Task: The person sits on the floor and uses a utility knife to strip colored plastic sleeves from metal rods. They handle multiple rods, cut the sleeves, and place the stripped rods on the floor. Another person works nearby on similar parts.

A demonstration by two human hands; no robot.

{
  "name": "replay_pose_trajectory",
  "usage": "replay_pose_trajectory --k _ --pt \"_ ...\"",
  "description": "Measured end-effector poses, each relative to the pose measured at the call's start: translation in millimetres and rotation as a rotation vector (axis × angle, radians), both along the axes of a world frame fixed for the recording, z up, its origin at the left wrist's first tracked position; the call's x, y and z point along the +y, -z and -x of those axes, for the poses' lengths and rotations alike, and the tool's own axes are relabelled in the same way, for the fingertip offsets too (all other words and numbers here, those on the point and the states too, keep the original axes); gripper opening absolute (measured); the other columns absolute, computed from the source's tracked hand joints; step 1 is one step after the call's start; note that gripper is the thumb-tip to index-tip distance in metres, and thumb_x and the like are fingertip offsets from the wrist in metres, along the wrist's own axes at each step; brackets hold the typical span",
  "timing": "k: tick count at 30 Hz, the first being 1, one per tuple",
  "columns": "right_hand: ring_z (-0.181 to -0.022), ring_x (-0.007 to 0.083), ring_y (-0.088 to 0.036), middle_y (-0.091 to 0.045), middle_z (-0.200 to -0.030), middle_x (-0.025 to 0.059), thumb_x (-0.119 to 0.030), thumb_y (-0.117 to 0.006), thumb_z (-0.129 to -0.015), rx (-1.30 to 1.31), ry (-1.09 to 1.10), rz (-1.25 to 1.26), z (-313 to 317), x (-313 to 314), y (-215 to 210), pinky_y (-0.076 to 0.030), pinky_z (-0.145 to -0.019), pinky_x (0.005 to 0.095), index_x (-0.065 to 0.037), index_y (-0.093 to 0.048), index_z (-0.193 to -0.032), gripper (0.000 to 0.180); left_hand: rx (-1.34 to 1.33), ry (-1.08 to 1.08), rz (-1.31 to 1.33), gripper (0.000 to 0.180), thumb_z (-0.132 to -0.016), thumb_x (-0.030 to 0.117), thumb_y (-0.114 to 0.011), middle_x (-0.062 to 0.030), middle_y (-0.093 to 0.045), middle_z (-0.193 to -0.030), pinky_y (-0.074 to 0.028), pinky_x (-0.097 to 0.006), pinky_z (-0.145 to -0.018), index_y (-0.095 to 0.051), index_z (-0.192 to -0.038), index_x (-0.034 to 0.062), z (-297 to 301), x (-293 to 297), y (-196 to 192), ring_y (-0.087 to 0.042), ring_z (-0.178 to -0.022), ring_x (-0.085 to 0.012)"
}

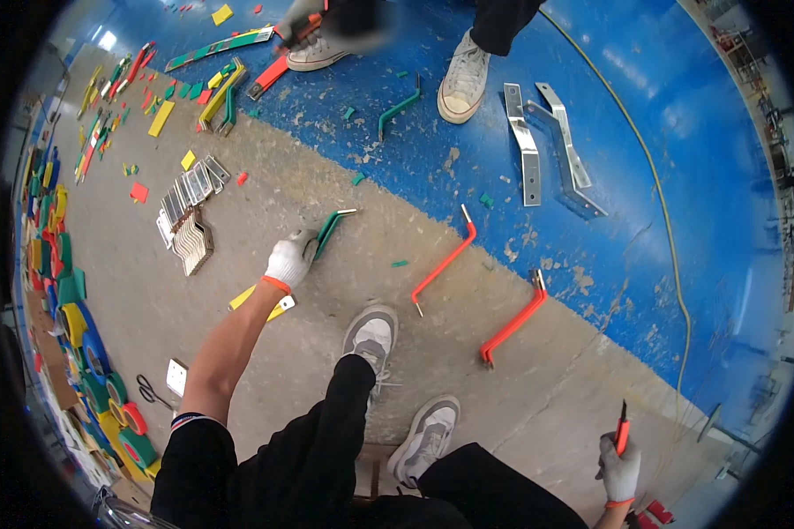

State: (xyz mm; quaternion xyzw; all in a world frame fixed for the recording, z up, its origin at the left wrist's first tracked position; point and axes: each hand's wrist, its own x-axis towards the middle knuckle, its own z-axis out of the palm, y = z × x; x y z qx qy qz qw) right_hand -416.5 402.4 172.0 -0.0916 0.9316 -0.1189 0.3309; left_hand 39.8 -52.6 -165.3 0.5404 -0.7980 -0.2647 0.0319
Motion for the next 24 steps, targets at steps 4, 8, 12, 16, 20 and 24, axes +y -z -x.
replay_pose_trajectory --k 4,8,12,16,20,24 --pt "-0.046 0.0081 -0.051 -0.055 -0.062 0.0012 -0.015 -0.062 -0.096 0.041 -0.005 0.06 -3 9 3 -0.044 -0.04 0.0249 -0.002 -0.063 -0.096 0.013 -0.223 -0.04 -0.006 0.039 -0.096 0.037 -0.061 -0.0203 -0.071 -0.105 -0.056 -0.05 -0.082 -0.064 -0.122 0.0089 40 13 -25 -0.07 -0.095 -0.0399" --pt "-0.046 0.0091 -0.052 -0.057 -0.063 0.0024 -0.015 -0.063 -0.094 0.035 -0.027 0.111 1 15 2 -0.044 -0.04 0.0255 -0.002 -0.065 -0.096 0.013 -0.308 -0.105 0.087 0.02 -0.093 0.014 -0.055 -0.0165 -0.072 -0.1 -0.058 -0.048 -0.078 -0.063 -0.111 0.0089 42 14 13 -0.073 -0.091 -0.035" --pt "-0.046 0.0095 -0.052 -0.057 -0.062 0.003 -0.016 -0.064 -0.093 0.11 0.021 0.19 -10 -2 -29 -0.045 -0.04 0.0265 -0.002 -0.065 -0.094 0.014 -0.35 -0.078 0.131 0.016 -0.094 0.011 -0.052 -0.0157 -0.072 -0.095 -0.059 -0.046 -0.075 -0.064 -0.104 0.0076 50 14 12 -0.073 -0.087 -0.0339" --pt "-0.048 0.0095 -0.055 -0.06 -0.063 0.0025 -0.018 -0.067 -0.092 0.169 0.054 0.34 -11 12 -53 -0.044 -0.042 0.0262 -0.001 -0.068 -0.094 0.018 -0.275 -0.095 0.118 0.02 -0.097 0.01 -0.049 -0.019 -0.072 -0.095 -0.06 -0.047 -0.076 -0.066 -0.105 0.0049 60 17 15 -0.073 -0.088 -0.0357" --pt "-0.05 0.0105 -0.057 -0.061 -0.064 0.0033 -0.022 -0.068 -0.092 0.16 -0.021 0.36 -43 8 -79 -0.046 -0.046 0.0287 -0.002 -0.07 -0.096 0.02 -0.402 0.021 0.106 0.025 -0.095 0.013 -0.05 -0.0187 -0.071 -0.109 -0.056 -0.047 -0.086 -0.065 -0.114 0.0062 25 64 -16 -0.07 -0.102 -0.0347" --pt "-0.057 0.0146 -0.062 -0.062 -0.065 0.0107 -0.024 -0.068 -0.091 0.255 -0.155 0.383 -63 17 -91 -0.049 -0.056 0.0346 -0.001 -0.069 -0.096 0.024 -0.397 0.033 -0.055 0.038 -0.092 0.022 -0.056 -0.0237 -0.064 -0.119 -0.054 -0.051 -0.091 -0.063 -0.127 0.0063 -18 171 -44 -0.065 -0.113 -0.036"
